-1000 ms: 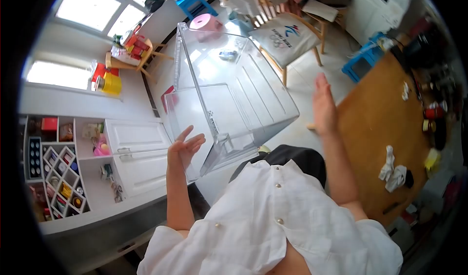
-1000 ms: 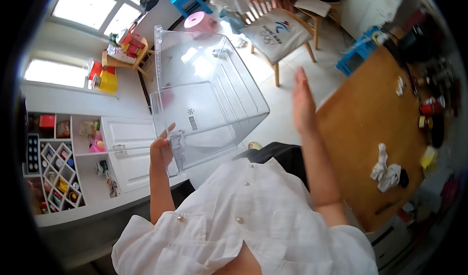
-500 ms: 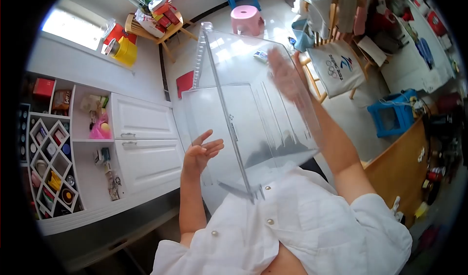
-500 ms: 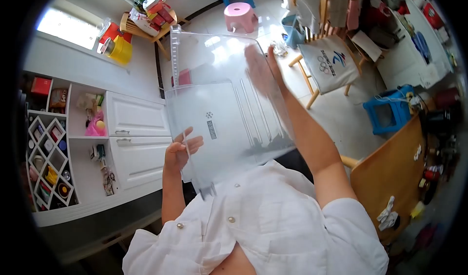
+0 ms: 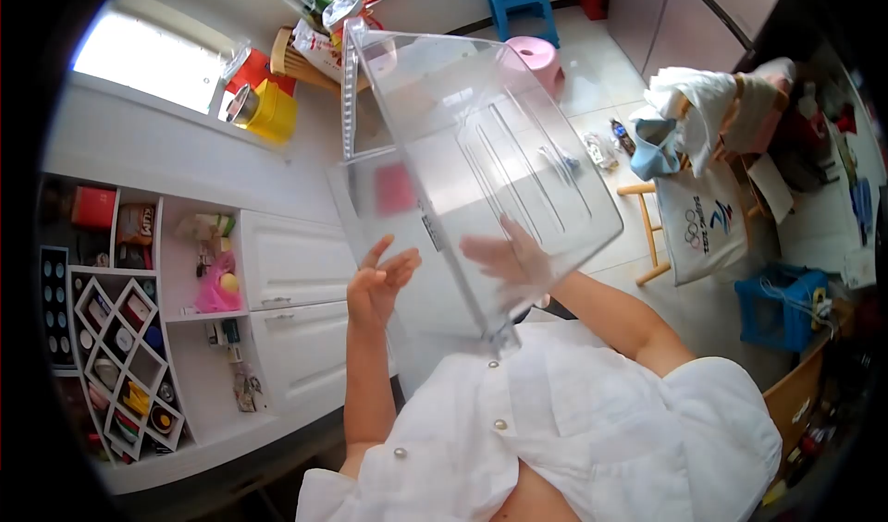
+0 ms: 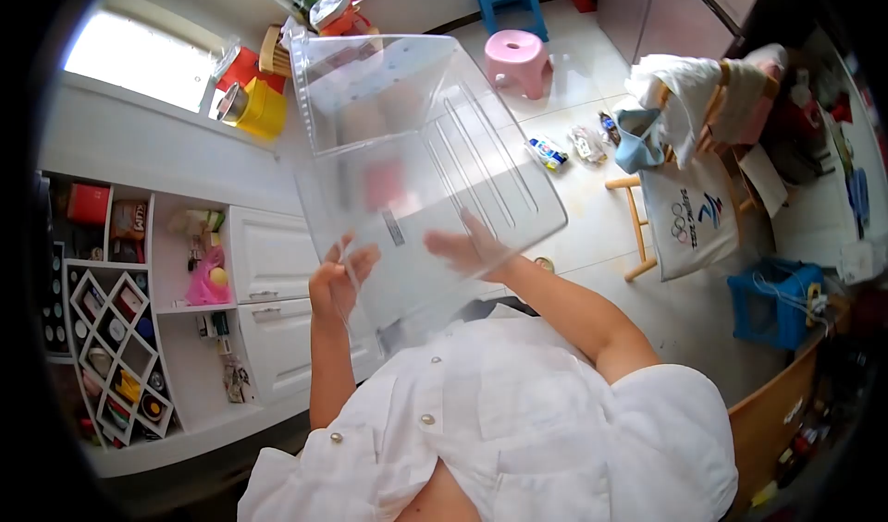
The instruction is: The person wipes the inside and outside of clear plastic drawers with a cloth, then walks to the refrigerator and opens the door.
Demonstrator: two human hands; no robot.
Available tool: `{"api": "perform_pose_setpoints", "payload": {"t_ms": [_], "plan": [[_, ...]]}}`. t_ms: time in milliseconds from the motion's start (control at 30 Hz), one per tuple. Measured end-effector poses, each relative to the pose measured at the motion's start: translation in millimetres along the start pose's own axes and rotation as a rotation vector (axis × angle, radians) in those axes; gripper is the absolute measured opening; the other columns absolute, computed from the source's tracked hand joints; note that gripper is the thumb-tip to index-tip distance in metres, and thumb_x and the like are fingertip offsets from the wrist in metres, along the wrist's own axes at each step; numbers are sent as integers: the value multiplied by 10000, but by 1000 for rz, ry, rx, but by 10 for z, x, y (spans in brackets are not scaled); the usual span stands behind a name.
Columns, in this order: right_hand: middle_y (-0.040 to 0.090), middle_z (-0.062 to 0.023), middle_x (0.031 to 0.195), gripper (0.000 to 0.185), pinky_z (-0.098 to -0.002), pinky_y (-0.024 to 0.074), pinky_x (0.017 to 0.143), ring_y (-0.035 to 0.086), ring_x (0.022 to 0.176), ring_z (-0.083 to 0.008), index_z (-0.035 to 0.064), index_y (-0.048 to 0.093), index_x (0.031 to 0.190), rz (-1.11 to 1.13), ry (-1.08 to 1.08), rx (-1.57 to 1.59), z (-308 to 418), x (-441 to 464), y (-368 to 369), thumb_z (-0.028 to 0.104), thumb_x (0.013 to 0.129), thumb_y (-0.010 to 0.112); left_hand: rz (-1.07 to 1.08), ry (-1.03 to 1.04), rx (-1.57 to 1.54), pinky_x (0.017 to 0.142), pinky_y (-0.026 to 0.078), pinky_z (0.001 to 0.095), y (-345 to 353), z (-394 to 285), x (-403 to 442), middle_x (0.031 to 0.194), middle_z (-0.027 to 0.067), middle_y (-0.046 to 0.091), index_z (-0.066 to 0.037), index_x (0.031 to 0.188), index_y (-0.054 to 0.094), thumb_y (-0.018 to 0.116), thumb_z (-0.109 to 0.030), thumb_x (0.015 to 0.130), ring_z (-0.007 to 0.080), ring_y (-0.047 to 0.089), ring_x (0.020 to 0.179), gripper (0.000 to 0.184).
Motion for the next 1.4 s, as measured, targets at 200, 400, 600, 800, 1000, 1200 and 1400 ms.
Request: {"api": "perform_pose_setpoints", "payload": {"t_ms": [200, 400, 600, 800, 1000, 1200, 1400], "plan": [[315, -65, 1514, 759, -348, 150, 1151, 277, 1393, -181, -23, 218, 1468, -16, -364, -372, 866, 295, -225, 567, 991, 196, -94, 57, -20, 870, 558, 318, -156, -374, 869, 1219, 375, 517, 35, 1343, 409, 429, -21, 700, 407, 593, 1102, 646], [207, -58, 1560, 709, -298, 95, 1160, 134, 1443, -170, 34, 158, 1501, -1, -489, -98, 2069, 670, 102, 537, 1001, 182, 280, -108, -189, 964, 490, 340, -533, -461, 2119, 1335, 337, 442, 7, 1396, 350, 462, -35, 750, 399, 442, 1277, 657], [11, -116, 1586, 709, -374, 18, 1163, -14, 1464, -235, 59, 45, 1517, -358, -934, -983, 2573, 946, 818, 445, 997, 331, 542, -423, -360, 921, 460, 395, -504, -746, 3680, 1291, 259, 485, -98, 1417, 348, 576, -128, 763, 338, 473, 1190, 694], [-74, -163, 1578, 831, -474, 14, 1157, -77, 1462, -304, 86, -2, 1520, -719, -1147, -1248, 2566, 744, 995, 133, 851, 488, 592, -633, 61, 873, 476, 417, 457, -760, 4727, 1140, 259, 534, -184, 1418, 362, 663, -220, 742, 352, 538, 1036, 740], [-60, -176, 1577, 788, -479, 36, 1152, -56, 1461, -323, 78, 50, 1519, -1127, -1316, -1202, 2071, -50, 973, 271, 865, 445, 1235, -1078, -140, 869, 470, 327, 1688, 219, 4653, 1120, 195, 535, -167, 1245, 525, 675, -223, 752, 290, 527, 1042, 518], [-21, -180, 1577, 804, -478, 42, 1145, -22, 1460, -326, 70, 99, 1515, -1535, -1375, -1119, 928, -1119, 1126, 622, 954, 264, 1186, -1055, 343, 835, 473, 278, 2373, 1276, 3275, 1066, 148, 554, -130, 1151, 578, 686, -264, 775, 226, 536, 994, 413], [59, -180, 1575, 757, -579, 111, 1119, 59, 1458, -343, 86, 206, 1498, -1853, -1385, -1047, -584, -2430, 1389, 241, 842, 550, 1204, -835, 824, 802, 478, 249, 2956, 2276, 1206, 1014, 115, 573, -101, 1094, 588, 697, -313, 798, 174, 545, 943, 380]]}}
Point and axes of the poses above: each hand's wrist, its own x-axis towards the middle knuckle, its own y-axis out of the palm, z = x × y, the point moved 4 cm from there along x, towards the middle knuckle
